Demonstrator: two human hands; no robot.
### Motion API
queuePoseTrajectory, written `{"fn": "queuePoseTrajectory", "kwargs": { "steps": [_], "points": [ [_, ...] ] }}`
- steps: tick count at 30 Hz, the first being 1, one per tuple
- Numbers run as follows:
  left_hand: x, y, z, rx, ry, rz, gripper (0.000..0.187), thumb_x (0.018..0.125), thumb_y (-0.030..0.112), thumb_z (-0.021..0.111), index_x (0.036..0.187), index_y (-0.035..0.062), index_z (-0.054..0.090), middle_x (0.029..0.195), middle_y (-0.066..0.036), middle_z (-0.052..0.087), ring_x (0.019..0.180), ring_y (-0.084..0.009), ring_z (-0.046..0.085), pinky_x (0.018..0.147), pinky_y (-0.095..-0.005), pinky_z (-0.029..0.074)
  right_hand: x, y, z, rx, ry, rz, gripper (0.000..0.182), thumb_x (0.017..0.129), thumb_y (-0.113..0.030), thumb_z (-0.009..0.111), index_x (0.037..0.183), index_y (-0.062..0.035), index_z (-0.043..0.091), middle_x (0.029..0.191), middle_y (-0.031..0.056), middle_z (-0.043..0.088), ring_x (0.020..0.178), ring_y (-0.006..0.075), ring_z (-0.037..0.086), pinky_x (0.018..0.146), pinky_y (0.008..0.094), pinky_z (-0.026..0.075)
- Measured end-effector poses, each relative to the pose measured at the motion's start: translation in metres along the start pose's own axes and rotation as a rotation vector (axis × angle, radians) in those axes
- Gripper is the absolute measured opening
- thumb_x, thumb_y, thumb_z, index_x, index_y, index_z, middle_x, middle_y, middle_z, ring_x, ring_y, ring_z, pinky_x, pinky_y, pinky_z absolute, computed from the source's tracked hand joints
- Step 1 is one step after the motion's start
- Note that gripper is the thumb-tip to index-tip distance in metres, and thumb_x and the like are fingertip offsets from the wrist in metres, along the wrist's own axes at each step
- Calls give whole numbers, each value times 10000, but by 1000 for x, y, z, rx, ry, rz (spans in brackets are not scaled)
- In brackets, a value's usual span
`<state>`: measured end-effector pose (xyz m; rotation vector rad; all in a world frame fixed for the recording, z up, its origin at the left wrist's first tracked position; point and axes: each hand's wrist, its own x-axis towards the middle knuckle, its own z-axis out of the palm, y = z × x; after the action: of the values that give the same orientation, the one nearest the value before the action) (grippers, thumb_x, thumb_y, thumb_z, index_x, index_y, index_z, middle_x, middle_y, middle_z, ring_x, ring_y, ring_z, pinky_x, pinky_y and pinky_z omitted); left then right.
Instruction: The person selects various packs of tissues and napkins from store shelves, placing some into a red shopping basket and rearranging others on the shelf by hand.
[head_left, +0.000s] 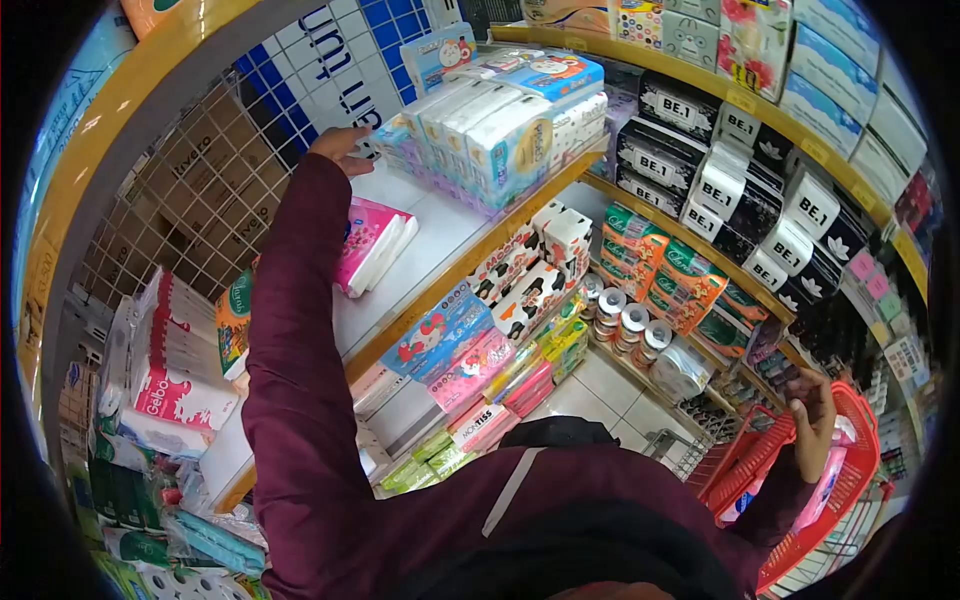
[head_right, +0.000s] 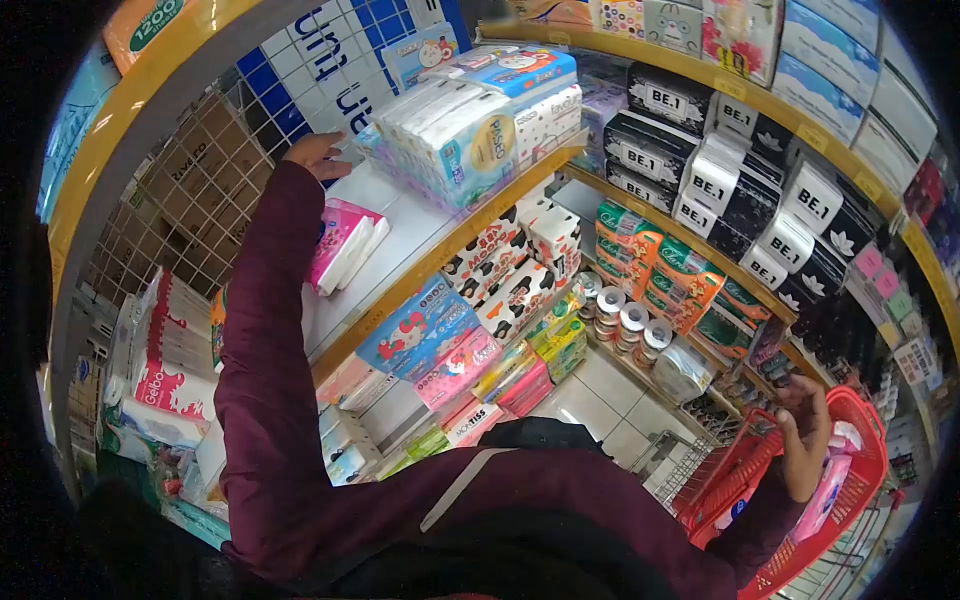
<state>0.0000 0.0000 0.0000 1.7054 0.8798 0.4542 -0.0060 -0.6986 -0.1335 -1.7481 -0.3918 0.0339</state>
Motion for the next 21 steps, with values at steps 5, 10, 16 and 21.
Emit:
{"fn": "queuePoseTrajectory", "kwargs": {
  "steps": [5, 10, 16, 21],
  "points": [
    [26, -29, 36, -29, -35, -21, 618, 809, 239, 596, 1271, -53, 307, 1341, -300, 194, 1194, -427, 322, 860, -472, 440, -37, -17, -25, -58, 159, -23, 379, 791, -143, 586, 1130, -26, 463, 934, 42, 519, 901, 133, 500, 797, 257, 388],
    [21, -22, 57, -25, -35, -56, 510, 852, 190, 519, 1248, -71, 331, 1318, -225, 306, 1206, -384, 334, 917, -473, 391, -72, -18, -48, -91, 212, -13, 389, 789, -173, 593, 1118, -8, 469, 916, 42, 511, 886, 133, 488, 767, 246, 379],
    [34, -27, 56, -118, -129, -95, 439, 864, 171, 469, 1227, -48, 352, 1271, -156, 399, 1120, -322, 441, 935, -460, 363, -101, -8, -70, -77, 317, -13, 380, 802, -155, 591, 1132, -15, 466, 938, 30, 515, 870, 113, 485, 735, 234, 384],
    [103, -50, 23, -76, -290, -77, 622, 832, 284, 527, 1326, 21, 256, 1354, -209, 269, 1188, -408, 343, 918, -470, 391, -104, 2, -74, -122, 354, -15, 378, 805, -156, 589, 1130, -6, 466, 913, 34, 526, 852, 114, 491, 728, 242, 386]
  ]
}}
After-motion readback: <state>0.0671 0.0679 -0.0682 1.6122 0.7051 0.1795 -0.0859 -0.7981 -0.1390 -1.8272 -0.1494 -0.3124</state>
